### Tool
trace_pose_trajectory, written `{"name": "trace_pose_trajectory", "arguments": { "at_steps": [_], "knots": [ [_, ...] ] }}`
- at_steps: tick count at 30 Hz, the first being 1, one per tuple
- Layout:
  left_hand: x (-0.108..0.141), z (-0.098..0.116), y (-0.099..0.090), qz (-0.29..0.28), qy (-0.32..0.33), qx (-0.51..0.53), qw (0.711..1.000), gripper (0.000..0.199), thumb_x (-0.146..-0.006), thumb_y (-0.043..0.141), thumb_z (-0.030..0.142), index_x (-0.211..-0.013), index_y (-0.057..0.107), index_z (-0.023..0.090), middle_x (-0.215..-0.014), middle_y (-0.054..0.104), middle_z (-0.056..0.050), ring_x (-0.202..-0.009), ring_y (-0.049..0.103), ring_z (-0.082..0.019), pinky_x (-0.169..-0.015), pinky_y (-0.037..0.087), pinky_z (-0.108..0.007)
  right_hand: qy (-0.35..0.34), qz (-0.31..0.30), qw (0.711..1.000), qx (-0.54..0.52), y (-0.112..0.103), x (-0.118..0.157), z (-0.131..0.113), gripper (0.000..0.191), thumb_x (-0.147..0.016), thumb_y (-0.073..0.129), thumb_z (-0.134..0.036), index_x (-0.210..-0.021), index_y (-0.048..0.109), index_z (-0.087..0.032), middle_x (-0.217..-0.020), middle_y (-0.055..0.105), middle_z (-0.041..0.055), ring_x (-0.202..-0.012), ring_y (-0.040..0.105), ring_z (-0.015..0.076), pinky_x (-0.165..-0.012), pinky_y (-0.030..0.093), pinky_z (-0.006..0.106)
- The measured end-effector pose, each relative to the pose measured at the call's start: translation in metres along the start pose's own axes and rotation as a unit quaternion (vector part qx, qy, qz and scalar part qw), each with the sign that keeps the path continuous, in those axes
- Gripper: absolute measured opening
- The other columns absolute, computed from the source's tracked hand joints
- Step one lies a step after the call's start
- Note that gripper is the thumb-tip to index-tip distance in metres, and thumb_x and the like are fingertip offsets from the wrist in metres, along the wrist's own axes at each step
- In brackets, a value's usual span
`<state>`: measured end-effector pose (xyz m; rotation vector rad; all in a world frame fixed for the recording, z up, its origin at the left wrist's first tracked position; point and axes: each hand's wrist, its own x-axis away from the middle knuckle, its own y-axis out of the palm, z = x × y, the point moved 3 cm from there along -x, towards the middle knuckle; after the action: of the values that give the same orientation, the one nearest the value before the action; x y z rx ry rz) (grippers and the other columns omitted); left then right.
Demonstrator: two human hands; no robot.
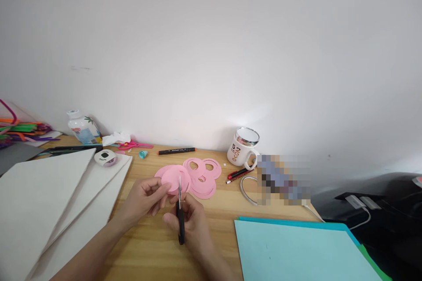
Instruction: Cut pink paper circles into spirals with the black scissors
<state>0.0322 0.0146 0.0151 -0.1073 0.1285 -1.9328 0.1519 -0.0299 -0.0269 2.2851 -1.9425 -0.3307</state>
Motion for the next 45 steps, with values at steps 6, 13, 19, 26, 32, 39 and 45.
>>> {"name": "trace_pose_trajectory", "arguments": {
  "at_steps": [6,13,19,26,32,39,45],
  "knots": [
    [0.0014,0.0024,-0.0009,0.010,0.025,-0.019,0.999,0.043,-0.076,0.055,0.046,-0.047,0.047,0.015,-0.039,0.048,0.005,-0.030,0.038,-0.004,-0.033,0.027,-0.016,-0.010,-0.006,1.000,0.018,0.0003,-0.0008,-0.0018,0.034,-0.066,0.068,-0.045,-0.078,0.050,-0.019,-0.055,0.038,-0.0067,-0.047,0.028,0.0080,-0.043,0.021,0.020],
    [0.0024,0.0032,-0.0006,0.015,0.018,-0.004,1.000,0.043,-0.076,0.055,0.046,-0.047,0.046,0.016,-0.039,0.046,0.005,-0.030,0.038,-0.004,-0.033,0.026,-0.016,0.016,0.005,0.999,0.030,-0.0001,0.0010,0.0000,0.034,-0.066,0.067,-0.044,-0.073,0.046,-0.019,-0.050,0.032,-0.0092,-0.044,0.024,0.0071,-0.042,0.019,0.020],
    [0.0024,0.0029,-0.0016,0.019,0.020,-0.006,1.000,0.042,-0.076,0.054,0.046,-0.049,0.047,0.015,-0.043,0.050,0.004,-0.031,0.040,-0.004,-0.034,0.027,-0.016,0.029,0.009,0.999,0.027,0.0001,0.0015,0.0008,0.033,-0.066,0.067,-0.044,-0.073,0.046,-0.019,-0.049,0.036,-0.0089,-0.042,0.028,0.0069,-0.041,0.022,0.020],
    [0.0017,0.0020,-0.0028,0.029,0.025,-0.016,0.999,0.043,-0.075,0.056,0.046,-0.048,0.047,0.015,-0.041,0.048,0.004,-0.030,0.039,-0.004,-0.034,0.026,-0.017,0.039,0.002,0.999,-0.001,0.0010,0.0021,0.0018,0.035,-0.065,0.068,-0.046,-0.072,0.046,-0.019,-0.046,0.036,-0.0095,-0.040,0.028,0.0059,-0.039,0.020,0.019],
    [0.0019,0.0014,-0.0044,0.042,0.020,-0.001,0.999,0.042,-0.075,0.056,0.047,-0.049,0.048,0.015,-0.042,0.050,0.003,-0.030,0.039,-0.004,-0.033,0.025,-0.017,0.055,0.003,0.998,-0.006,0.0004,0.0026,0.0036,0.039,-0.063,0.069,-0.049,-0.071,0.046,-0.019,-0.045,0.042,-0.0085,-0.037,0.033,0.0061,-0.037,0.023,0.018],
    [0.0023,0.0011,-0.0050,0.052,0.018,0.012,0.998,0.043,-0.076,0.053,0.049,-0.050,0.049,0.015,-0.042,0.051,0.003,-0.029,0.039,-0.004,-0.031,0.024,-0.016,0.050,0.014,0.999,-0.008,0.0017,0.0028,0.0037,0.037,-0.064,0.069,-0.047,-0.071,0.047,-0.019,-0.044,0.044,-0.0080,-0.036,0.033,0.0058,-0.036,0.023,0.017],
    [0.0014,-0.0006,0.0032,-0.007,0.000,0.029,1.000,0.043,-0.071,0.059,0.051,-0.049,0.050,0.015,-0.040,0.051,0.003,-0.028,0.040,-0.005,-0.029,0.026,-0.016,0.038,0.002,0.999,-0.005,0.0056,0.0023,0.0020,0.037,-0.063,0.070,-0.047,-0.069,0.046,-0.019,-0.047,0.044,-0.0073,-0.036,0.034,0.0060,-0.036,0.026,0.018]
  ]
}}
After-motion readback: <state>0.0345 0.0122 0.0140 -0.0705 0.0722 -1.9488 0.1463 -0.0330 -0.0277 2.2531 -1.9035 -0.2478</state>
